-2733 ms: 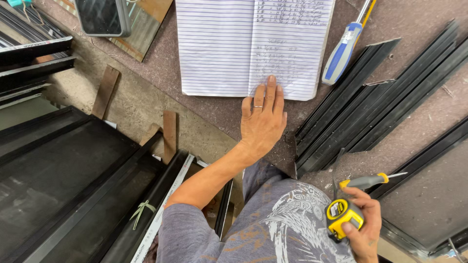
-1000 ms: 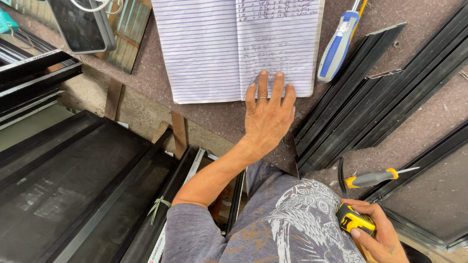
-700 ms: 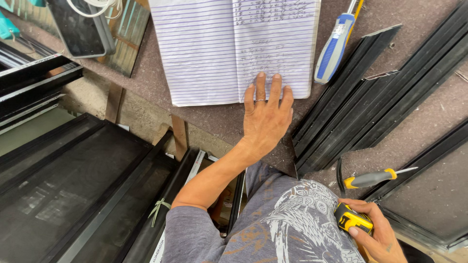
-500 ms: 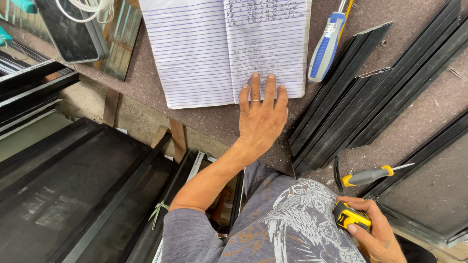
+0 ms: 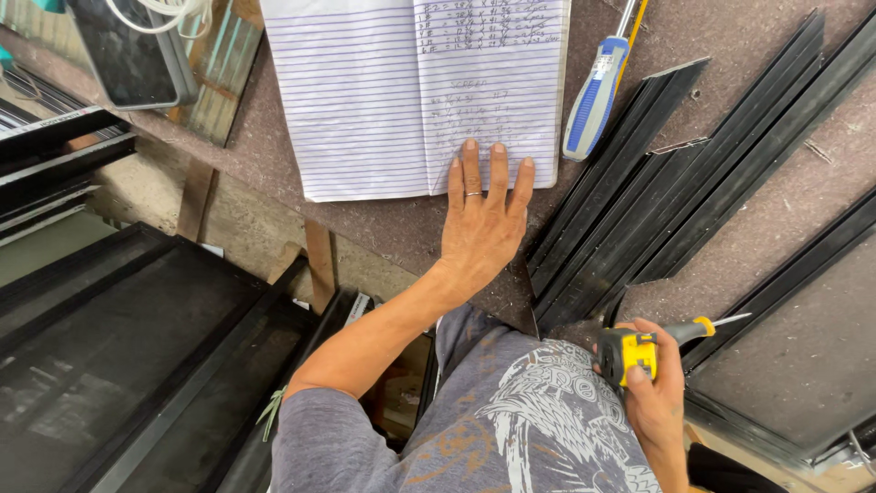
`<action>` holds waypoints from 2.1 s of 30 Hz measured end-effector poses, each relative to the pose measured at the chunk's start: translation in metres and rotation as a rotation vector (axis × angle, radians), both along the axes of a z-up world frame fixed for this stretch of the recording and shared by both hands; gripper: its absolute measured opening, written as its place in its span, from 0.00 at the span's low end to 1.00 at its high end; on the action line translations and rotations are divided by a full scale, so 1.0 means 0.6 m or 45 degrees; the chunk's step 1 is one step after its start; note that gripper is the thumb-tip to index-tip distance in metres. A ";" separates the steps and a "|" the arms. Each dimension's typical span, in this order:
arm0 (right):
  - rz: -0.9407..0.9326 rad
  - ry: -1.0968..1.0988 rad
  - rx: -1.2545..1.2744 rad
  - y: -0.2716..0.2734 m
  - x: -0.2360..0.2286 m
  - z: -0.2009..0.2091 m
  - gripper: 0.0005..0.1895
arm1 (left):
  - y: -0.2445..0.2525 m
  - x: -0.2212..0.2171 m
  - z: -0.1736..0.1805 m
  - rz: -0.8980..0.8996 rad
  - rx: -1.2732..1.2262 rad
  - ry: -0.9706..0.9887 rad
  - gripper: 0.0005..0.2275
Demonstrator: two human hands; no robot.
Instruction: The person measures several black window frame profiles using a tape measure and a set square, referencing a notebook with handwritten dimensions. They handle the profiles, align them, and record or verify measurements before placing them back on the workbench.
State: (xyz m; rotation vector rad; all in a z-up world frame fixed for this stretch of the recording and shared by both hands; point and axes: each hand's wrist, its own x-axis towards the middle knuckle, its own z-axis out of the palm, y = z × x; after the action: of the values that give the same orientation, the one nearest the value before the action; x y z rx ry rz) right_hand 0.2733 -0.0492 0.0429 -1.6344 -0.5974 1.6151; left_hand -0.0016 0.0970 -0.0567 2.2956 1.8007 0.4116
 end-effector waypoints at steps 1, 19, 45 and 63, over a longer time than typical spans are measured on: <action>0.031 -0.019 -0.015 0.003 -0.005 -0.007 0.32 | -0.003 -0.001 -0.001 0.000 -0.021 -0.020 0.29; 0.256 -0.322 -0.364 0.044 -0.020 -0.011 0.27 | -0.006 -0.003 -0.021 0.048 -0.016 -0.168 0.31; 0.358 -0.351 -0.379 0.055 -0.024 0.000 0.42 | -0.011 0.001 -0.035 0.042 -0.035 -0.134 0.33; 0.441 -0.379 -0.296 0.044 -0.006 -0.017 0.42 | -0.008 0.003 -0.029 0.026 0.031 -0.104 0.33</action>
State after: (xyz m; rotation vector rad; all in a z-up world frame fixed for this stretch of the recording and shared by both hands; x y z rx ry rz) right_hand 0.2696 -0.0228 0.0328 -2.0536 -0.9147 1.7479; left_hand 0.0002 0.0921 -0.0743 2.2432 1.7917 0.5250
